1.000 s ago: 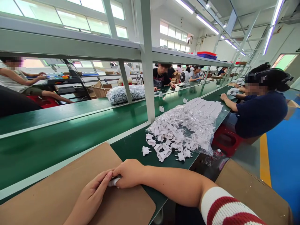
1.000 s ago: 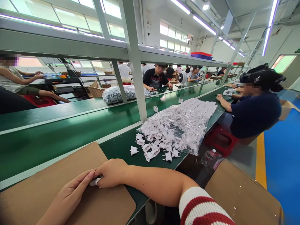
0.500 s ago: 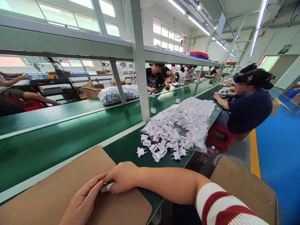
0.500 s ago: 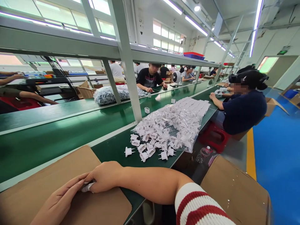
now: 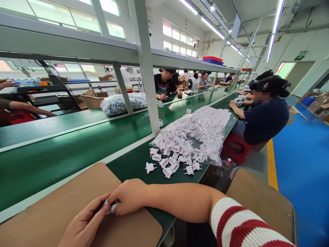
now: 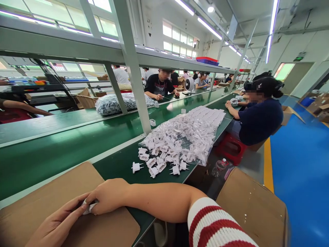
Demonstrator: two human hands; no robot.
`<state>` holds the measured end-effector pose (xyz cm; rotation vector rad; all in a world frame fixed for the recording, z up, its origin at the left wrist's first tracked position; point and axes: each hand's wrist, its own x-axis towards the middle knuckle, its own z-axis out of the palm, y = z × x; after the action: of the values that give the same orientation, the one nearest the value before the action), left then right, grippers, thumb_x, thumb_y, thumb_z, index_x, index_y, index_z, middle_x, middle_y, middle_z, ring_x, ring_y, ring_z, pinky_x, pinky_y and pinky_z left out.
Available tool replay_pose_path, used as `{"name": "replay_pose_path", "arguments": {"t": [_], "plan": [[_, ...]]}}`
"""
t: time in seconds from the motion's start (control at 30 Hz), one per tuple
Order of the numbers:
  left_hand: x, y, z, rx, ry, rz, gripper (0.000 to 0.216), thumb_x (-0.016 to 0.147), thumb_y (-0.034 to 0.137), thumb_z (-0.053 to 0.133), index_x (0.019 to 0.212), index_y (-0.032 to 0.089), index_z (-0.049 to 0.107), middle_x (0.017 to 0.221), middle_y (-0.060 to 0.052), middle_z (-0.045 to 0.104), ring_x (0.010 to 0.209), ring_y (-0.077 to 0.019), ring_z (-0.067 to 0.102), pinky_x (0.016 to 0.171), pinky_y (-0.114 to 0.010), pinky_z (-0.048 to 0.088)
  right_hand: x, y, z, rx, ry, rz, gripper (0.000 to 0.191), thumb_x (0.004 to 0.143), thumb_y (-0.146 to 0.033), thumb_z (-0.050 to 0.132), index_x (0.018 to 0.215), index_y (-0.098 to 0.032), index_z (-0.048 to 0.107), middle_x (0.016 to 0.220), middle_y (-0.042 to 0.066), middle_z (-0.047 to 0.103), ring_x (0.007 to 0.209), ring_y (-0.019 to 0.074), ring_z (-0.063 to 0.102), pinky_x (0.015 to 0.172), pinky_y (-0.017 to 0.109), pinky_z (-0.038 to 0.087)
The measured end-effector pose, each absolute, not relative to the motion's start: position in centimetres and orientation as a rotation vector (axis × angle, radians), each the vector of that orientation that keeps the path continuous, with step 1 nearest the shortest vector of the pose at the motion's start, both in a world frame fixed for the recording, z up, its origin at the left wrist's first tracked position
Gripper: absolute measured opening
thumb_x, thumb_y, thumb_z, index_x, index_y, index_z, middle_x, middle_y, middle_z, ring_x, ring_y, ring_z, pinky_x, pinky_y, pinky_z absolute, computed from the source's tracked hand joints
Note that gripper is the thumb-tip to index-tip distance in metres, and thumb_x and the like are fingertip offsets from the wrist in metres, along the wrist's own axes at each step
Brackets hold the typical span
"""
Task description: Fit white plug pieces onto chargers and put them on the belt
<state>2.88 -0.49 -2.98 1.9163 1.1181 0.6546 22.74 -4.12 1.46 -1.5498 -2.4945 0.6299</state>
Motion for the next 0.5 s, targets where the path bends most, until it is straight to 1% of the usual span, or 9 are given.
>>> {"name": "replay_pose_path", "arguments": {"t": [0.23,0.5], "plan": [[3.09,-0.91,-2.79,1.932,1.156,0.652,0.060,0.079,0.076,0.057,0.105,0.025,0.076,0.113,-0.005,0.080,0.108,-0.0255,0.076,0.083,-0.019,0.062,22.74,-4.06,1.11,-1.567,-2.463,0.636,0.034,0.095,-0.040,0.052,0.118,-0.027,0.074,0.111,0.001,0.077,0.102,0.0229,0.071,0.061,0.027,0.043],[3.43,-0.89,-2.49,1.927,1.102,0.685,0.054,0.080,0.072,0.061,0.101,0.025,0.076,0.109,-0.005,0.080,0.104,-0.0280,0.077,0.081,-0.023,0.064,22.83,-4.18,1.37,-1.560,-2.447,0.654,0.032,0.094,-0.038,0.054,0.116,-0.027,0.074,0.110,0.001,0.078,0.102,0.0232,0.071,0.061,0.026,0.044]]}}
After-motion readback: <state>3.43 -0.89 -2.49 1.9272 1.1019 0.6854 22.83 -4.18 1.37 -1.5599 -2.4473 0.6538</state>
